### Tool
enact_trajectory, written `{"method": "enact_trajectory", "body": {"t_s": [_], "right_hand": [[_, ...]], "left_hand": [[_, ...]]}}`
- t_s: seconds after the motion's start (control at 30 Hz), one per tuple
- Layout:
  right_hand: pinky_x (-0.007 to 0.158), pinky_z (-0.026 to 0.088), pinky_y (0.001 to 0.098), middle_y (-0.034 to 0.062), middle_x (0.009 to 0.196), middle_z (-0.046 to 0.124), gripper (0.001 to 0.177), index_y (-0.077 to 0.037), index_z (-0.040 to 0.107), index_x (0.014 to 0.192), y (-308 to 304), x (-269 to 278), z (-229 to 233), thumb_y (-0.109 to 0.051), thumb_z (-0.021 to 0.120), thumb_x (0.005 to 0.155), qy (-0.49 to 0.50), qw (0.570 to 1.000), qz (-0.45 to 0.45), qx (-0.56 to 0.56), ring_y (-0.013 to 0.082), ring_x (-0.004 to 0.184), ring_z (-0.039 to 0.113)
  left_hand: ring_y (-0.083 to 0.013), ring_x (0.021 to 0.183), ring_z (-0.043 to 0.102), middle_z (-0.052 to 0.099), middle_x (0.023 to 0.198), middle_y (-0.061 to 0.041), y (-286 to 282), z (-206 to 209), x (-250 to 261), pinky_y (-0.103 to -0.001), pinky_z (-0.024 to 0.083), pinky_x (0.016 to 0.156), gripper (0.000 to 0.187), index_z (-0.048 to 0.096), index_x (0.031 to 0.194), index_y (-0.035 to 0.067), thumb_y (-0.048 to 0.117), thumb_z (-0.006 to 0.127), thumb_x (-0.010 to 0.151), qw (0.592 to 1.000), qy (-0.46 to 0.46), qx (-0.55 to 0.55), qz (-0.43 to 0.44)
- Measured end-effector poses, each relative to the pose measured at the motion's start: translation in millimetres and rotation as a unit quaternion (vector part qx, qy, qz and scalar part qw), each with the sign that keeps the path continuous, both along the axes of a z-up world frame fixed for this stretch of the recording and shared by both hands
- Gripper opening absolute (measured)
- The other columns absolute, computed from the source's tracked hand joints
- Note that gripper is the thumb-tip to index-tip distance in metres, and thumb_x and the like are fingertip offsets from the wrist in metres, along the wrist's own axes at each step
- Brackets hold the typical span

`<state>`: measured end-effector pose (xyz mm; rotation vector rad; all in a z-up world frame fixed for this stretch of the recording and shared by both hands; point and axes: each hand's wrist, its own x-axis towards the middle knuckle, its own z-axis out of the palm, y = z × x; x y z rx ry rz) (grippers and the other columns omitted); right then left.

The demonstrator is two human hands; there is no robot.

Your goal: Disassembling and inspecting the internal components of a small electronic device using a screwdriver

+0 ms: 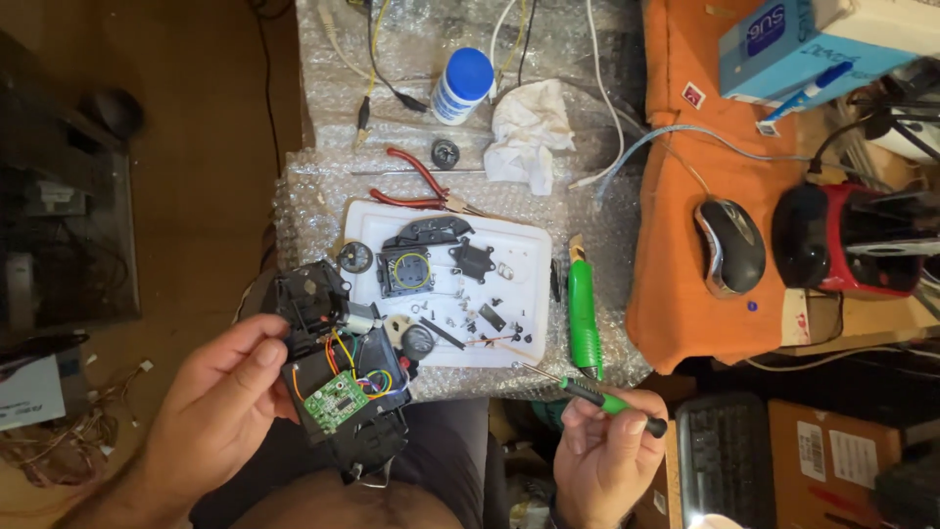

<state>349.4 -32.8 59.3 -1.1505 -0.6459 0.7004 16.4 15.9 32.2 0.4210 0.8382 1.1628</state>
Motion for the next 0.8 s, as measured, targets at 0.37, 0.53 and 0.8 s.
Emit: {"method": "enact_trajectory", "body": {"t_s": [0.37,0.53,0.8], "right_hand": [[0.044,0.034,0.0216,0.0097,0.069,0.055,0.035,-0.009,0.057,0.100,-6.4,12.2,7.1,-0.042,0.069,0.101,0.001,1.000,-0.023,0.004,0.0132,0.052,0.046],[0.044,0.033,0.0200,0.0086,0.073,0.056,0.034,-0.010,0.058,0.100,-7.5,22.3,16.2,-0.043,0.070,0.101,-0.022,0.999,-0.031,0.030,0.0095,0.050,0.043],[0.043,0.030,0.0219,0.0036,0.071,0.058,0.035,-0.015,0.055,0.097,-18.9,40.1,19.8,-0.048,0.066,0.102,-0.070,0.995,-0.064,-0.005,0.0090,0.044,0.039]], "left_hand": [[-0.0239,0.072,0.073,0.071,0.090,-0.017,56.0,70.9,34.0,-0.040,0.066,0.049,0.022,0.058,0.110,-0.002,0.018,0.056,0.104,0.994,-0.007,0.085,-0.065],[-0.0205,0.070,0.067,0.063,0.089,-0.013,89.7,89.2,62.7,-0.033,0.060,0.051,0.020,0.056,0.107,0.002,0.021,0.056,0.104,0.990,0.008,0.107,-0.092],[-0.0363,0.078,0.079,0.074,0.104,-0.022,132.7,103.5,119.3,-0.042,0.071,0.062,0.017,0.054,0.102,0.003,0.018,0.045,0.104,0.971,0.145,0.058,-0.181]]}}
